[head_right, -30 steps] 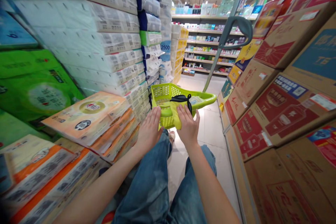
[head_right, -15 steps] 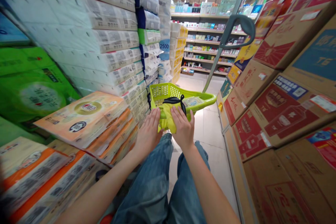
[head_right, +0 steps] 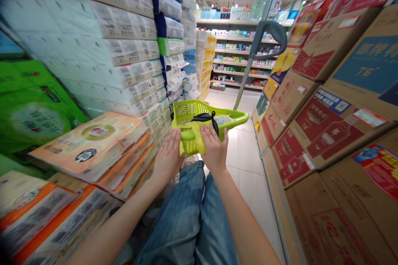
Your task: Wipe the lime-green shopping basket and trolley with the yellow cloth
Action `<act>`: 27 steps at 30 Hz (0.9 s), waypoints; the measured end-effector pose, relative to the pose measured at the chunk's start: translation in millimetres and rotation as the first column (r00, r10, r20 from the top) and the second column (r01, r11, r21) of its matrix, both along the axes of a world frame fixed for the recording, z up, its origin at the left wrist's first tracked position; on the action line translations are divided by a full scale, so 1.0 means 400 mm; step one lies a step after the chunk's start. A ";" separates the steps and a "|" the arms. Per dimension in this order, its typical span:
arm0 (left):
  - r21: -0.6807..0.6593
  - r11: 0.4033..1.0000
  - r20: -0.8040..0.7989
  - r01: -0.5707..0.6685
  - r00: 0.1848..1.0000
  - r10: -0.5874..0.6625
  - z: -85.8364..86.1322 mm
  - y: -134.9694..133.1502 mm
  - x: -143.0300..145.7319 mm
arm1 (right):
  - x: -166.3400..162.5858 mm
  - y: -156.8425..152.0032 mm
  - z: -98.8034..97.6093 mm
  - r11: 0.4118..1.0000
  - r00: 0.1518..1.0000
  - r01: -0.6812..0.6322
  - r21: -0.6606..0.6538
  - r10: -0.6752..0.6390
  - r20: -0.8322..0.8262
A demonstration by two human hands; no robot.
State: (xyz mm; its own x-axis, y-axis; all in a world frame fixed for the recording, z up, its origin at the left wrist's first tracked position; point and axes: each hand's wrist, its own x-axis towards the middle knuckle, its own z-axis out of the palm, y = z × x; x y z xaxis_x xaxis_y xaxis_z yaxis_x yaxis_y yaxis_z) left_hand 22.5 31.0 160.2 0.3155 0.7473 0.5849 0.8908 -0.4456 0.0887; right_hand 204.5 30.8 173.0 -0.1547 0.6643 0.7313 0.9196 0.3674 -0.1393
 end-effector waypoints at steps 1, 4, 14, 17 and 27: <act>0.001 1.000 0.002 0.004 1.000 -0.004 0.001 0.002 -0.004 | 0.011 0.007 0.000 0.999 0.999 0.036 0.013 -0.036 -0.023; -0.004 1.000 0.007 0.017 1.000 -0.017 0.003 0.003 -0.011 | 0.000 0.017 -0.002 0.995 0.992 0.100 0.014 -0.099 -0.075; -0.017 1.000 0.014 0.001 1.000 -0.001 -0.003 -0.010 0.004 | -0.056 -0.026 -0.019 0.996 0.995 -0.094 -0.008 0.094 0.031; 0.001 1.000 0.024 0.008 1.000 -0.008 -0.006 -0.013 0.001 | 0.016 -0.011 -0.017 0.999 1.000 0.019 0.042 -0.020 0.013; -0.008 1.000 0.042 0.011 0.999 -0.010 -0.008 -0.013 -0.001 | -0.121 -0.040 -0.042 0.998 0.998 -0.062 0.000 0.062 0.009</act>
